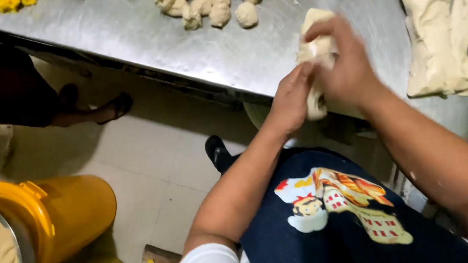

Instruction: Shaping and stuffing small dough balls on a metal production table

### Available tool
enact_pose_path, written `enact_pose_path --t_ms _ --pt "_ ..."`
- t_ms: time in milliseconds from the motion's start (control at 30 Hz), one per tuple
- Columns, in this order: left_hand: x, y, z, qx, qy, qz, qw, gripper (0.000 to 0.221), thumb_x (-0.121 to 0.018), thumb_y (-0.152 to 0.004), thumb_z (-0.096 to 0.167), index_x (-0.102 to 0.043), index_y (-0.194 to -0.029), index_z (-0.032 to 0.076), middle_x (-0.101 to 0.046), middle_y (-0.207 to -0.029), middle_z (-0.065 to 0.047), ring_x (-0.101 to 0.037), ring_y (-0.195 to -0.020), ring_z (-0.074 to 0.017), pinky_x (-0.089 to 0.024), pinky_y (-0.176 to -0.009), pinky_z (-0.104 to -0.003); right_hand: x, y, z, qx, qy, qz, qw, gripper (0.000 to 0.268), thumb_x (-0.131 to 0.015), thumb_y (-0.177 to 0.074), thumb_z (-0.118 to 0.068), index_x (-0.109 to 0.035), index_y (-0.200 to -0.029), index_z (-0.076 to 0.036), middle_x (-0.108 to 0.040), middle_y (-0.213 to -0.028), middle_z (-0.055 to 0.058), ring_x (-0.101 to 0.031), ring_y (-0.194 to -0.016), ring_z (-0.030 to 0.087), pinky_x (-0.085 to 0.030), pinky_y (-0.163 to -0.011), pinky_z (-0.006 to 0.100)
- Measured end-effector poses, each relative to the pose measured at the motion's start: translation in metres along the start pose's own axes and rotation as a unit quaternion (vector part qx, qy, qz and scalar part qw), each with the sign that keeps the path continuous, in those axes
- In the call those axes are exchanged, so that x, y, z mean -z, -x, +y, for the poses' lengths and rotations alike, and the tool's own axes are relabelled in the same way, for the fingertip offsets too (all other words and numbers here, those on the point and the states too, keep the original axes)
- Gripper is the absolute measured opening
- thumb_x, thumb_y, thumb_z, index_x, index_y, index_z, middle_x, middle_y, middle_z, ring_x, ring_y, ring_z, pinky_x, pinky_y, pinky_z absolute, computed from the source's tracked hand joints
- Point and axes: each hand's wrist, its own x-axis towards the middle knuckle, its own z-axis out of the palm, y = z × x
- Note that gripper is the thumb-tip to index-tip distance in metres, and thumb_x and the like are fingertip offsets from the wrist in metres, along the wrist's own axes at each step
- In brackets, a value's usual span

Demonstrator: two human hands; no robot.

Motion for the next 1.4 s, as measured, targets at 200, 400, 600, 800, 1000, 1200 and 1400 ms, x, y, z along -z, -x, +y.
enact_pose_path --t_ms 200,400,600,800,1000,1200,1400 --pt "0.024 -0.025 -0.064 -0.095 0.0 -0.091 0.991 0.038 -0.041 -0.115 0.033 -0.066 -0.129 0.008 -0.07 -0.128 -0.011 -0.064 -0.123 -0.0247 -0.046 -0.114 -0.044 -0.009 0.011 0.062 0.144 0.213 -0.014 0.966 0.033 -0.082 -0.109 -0.034 -0.067 -0.091 -0.01 -0.06 -0.079 0.008 -0.063 -0.074 0.035 -0.05 -0.073 0.044" --pt "-0.015 0.015 0.01 -0.193 -0.04 -0.295 0.935 0.03 -0.046 -0.104 0.031 -0.068 -0.097 0.011 -0.071 -0.095 -0.009 -0.068 -0.095 -0.0324 -0.053 -0.094 -0.042 0.001 -0.028 0.032 -0.032 0.289 -0.081 0.953 0.058 -0.1 -0.083 -0.019 -0.064 -0.117 0.01 -0.059 -0.11 0.03 -0.06 -0.1 0.059 -0.047 -0.085 0.064" --pt "0.059 -0.041 0.037 0.112 0.192 -0.05 0.974 0.064 -0.032 -0.114 0.056 -0.031 -0.165 0.017 -0.056 -0.122 -0.013 -0.052 -0.122 -0.0255 -0.043 -0.115 -0.046 -0.058 0.009 0.008 0.107 0.192 -0.035 0.975 0.039 -0.071 -0.101 -0.043 -0.063 -0.081 -0.011 -0.061 -0.081 0.012 -0.063 -0.085 0.039 -0.052 -0.087 0.048" --pt "0.079 -0.08 -0.037 0.101 0.15 -0.113 0.977 0.026 -0.059 -0.109 0.029 -0.072 -0.109 0.006 -0.068 -0.078 -0.016 -0.072 -0.067 -0.0247 -0.062 -0.06 -0.039 -0.072 -0.016 0.02 -0.119 0.084 0.112 0.983 0.014 -0.063 -0.089 0.001 -0.06 -0.1 -0.007 -0.062 -0.095 0.017 -0.065 -0.095 0.039 -0.048 -0.094 0.048" --pt "0.094 -0.062 0.019 0.001 -0.102 -0.284 0.953 0.027 -0.048 -0.108 0.032 -0.065 -0.112 0.012 -0.066 -0.088 -0.014 -0.065 -0.086 -0.0237 -0.054 -0.087 -0.042 -0.063 -0.013 0.037 -0.042 0.309 0.119 0.943 0.017 -0.08 -0.096 -0.018 -0.069 -0.086 -0.011 -0.068 -0.078 0.008 -0.071 -0.076 0.032 -0.055 -0.07 0.04" --pt "0.078 -0.073 0.049 -0.047 -0.106 -0.323 0.939 0.019 -0.059 -0.099 0.022 -0.068 -0.111 0.011 -0.07 -0.09 -0.012 -0.069 -0.091 -0.0286 -0.055 -0.087 -0.044 -0.039 -0.064 0.005 -0.123 0.201 0.067 0.97 0.044 -0.08 -0.093 -0.019 -0.062 -0.125 0.005 -0.053 -0.145 0.034 -0.046 -0.135 0.056 -0.039 -0.111 0.063" --pt "0.053 -0.1 0.014 0.148 0.215 -0.079 0.962 0.064 -0.034 -0.113 0.05 -0.03 -0.159 0.006 -0.064 -0.117 -0.006 -0.067 -0.101 -0.0147 -0.056 -0.089 -0.03 -0.046 -0.039 0.042 0.088 0.135 0.112 0.981 0.026 -0.075 -0.089 -0.025 -0.062 -0.067 -0.019 -0.061 -0.071 0.002 -0.059 -0.066 0.028 -0.052 -0.071 0.037"
